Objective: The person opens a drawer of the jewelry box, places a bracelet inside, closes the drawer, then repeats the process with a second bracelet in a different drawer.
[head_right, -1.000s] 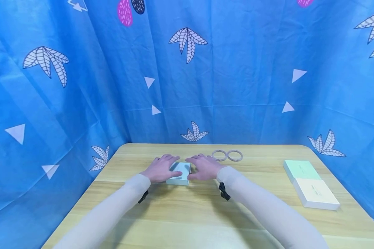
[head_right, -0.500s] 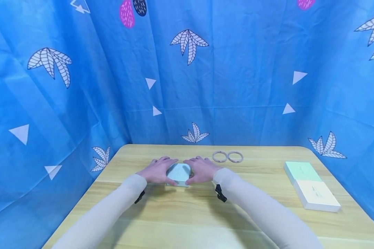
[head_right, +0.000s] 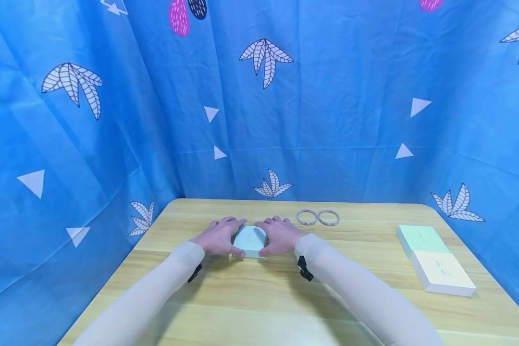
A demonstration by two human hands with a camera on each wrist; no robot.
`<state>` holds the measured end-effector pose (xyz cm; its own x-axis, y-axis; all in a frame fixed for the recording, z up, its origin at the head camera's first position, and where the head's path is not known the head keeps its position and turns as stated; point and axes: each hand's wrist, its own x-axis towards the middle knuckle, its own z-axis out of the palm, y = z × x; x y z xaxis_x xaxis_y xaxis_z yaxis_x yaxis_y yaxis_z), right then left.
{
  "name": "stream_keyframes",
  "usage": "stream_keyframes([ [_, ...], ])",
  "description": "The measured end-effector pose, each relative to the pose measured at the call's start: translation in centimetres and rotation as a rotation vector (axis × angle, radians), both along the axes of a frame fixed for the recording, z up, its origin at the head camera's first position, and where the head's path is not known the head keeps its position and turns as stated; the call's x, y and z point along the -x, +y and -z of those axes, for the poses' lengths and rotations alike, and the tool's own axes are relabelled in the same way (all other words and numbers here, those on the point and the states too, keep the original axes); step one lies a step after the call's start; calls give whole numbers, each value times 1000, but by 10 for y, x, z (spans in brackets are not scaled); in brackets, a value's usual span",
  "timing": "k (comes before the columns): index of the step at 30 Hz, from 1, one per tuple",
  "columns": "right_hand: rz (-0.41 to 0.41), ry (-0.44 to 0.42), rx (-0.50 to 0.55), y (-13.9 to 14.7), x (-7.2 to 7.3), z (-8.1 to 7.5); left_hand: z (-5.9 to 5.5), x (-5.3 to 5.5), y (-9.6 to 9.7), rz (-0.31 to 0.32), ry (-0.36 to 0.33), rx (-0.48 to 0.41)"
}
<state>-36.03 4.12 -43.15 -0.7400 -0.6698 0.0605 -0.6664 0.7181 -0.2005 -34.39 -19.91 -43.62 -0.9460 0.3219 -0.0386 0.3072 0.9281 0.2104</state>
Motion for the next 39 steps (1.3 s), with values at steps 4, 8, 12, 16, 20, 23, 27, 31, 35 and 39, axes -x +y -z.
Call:
stream_keyframes([
  [4, 1, -9, 5, 0, 0, 1, 1, 1, 0, 2, 2, -6],
  [8, -2, -8, 13, -1, 1, 2, 0, -1, 1, 2, -4, -26],
  [12, -14, -3, 23, -1, 2, 3, -1, -3, 1, 13, 0, -37],
  [16, -24, 1, 35, -3, 1, 2, -2, -3, -1, 17, 1, -49],
  [20, -25, -10, 58, -7, 0, -1, -2, -2, -5, 3, 5, -45],
  [23, -33, -15, 61, -10, -1, -3, -3, -1, -10, 1, 10, -36],
  [27, -46, -6, 58, -17, 0, -2, -5, -3, -16, 0, 5, -27],
  [31, -57, 6, 61, -25, 2, 0, -8, -6, -22, -1, 6, -33],
  [35, -66, 1, 66, -32, 3, -1, -10, -8, -28, -22, 1, -20],
  [39, -68, 0, 62, -40, 5, -1, -11, -8, -33, -58, -13, -23],
])
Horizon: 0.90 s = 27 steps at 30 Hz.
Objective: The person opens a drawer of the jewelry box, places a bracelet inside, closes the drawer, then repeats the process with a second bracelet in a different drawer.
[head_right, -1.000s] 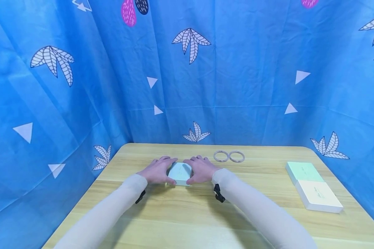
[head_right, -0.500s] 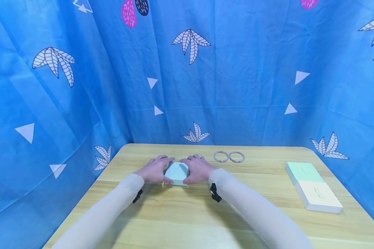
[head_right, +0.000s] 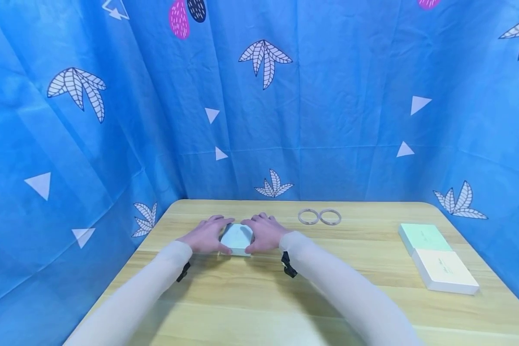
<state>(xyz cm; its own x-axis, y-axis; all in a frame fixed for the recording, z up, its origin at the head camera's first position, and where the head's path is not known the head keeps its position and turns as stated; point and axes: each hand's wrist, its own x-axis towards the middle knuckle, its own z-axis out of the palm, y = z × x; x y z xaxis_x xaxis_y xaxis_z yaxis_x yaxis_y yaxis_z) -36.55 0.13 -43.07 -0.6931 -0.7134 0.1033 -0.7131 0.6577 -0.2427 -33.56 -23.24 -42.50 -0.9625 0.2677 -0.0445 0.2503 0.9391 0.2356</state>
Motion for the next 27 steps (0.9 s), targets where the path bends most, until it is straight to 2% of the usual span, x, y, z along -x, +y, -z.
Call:
stream_keyframes([
  [8, -3, -9, -9, -12, 3, 2, 3, 1, -8, -40, -19, -17],
  [16, 2, -13, -14, -20, 4, 3, 2, 2, -15, -34, -14, -13],
  [27, -10, -16, 0, -32, 6, 5, -1, -1, -24, -67, -28, -10],
])
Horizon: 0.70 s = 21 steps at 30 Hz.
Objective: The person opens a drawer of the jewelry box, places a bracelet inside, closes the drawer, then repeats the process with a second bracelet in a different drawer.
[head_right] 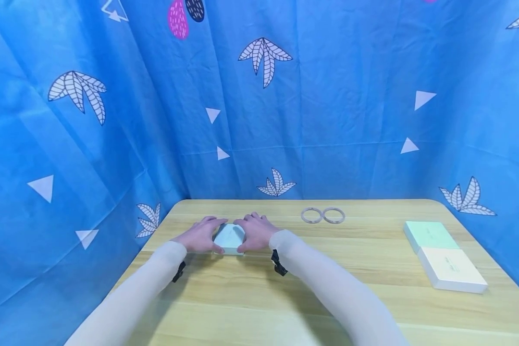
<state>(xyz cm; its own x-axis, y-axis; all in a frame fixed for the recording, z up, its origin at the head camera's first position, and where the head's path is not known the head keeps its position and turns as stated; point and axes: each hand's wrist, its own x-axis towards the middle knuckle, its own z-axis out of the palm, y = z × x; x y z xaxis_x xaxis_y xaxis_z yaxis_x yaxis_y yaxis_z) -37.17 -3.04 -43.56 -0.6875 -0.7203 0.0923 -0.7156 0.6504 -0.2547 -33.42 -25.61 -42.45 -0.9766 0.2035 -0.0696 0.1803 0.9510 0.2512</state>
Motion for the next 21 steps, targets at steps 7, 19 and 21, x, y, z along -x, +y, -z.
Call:
stream_keyframes([
  [7, 5, -15, 15, -4, 1, 2, 1, 2, -3, -38, -28, -20],
  [19, 18, -26, 36, -4, 2, 4, 1, 5, -4, -9, -46, -47],
  [21, 20, -28, 37, -4, 2, 5, 1, 5, -3, -13, -57, -55],
])
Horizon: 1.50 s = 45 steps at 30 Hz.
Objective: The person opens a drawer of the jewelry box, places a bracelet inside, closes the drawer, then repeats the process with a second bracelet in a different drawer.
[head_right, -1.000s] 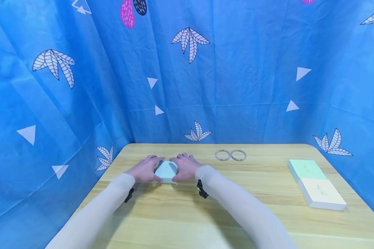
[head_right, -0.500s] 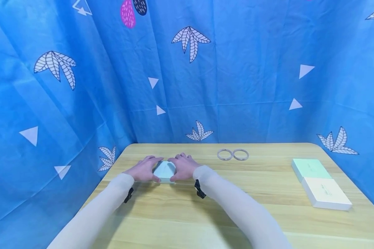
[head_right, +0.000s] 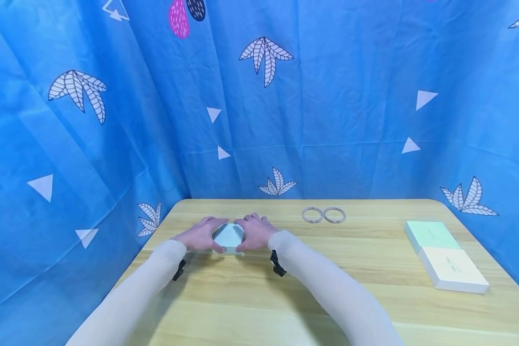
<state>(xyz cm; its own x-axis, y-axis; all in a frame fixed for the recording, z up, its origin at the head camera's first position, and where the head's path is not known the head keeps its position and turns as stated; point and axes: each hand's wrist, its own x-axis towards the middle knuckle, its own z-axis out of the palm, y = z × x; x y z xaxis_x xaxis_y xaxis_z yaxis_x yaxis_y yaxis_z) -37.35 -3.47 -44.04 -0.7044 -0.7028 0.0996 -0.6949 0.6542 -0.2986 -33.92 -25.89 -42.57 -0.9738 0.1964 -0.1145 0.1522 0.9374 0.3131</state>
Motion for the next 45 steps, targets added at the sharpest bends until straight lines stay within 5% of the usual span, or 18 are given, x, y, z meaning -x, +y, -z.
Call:
stream_keyframes([
  [20, -24, 39, 15, 16, -6, -5, 24, 14, 27, -53, 105, 104],
  [35, 8, 34, 20, 56, -4, 4, 43, 25, 28, -69, 93, 105],
  [45, 57, 4, -3, 84, -8, 2, 43, 21, 30, -64, 94, 121],
])
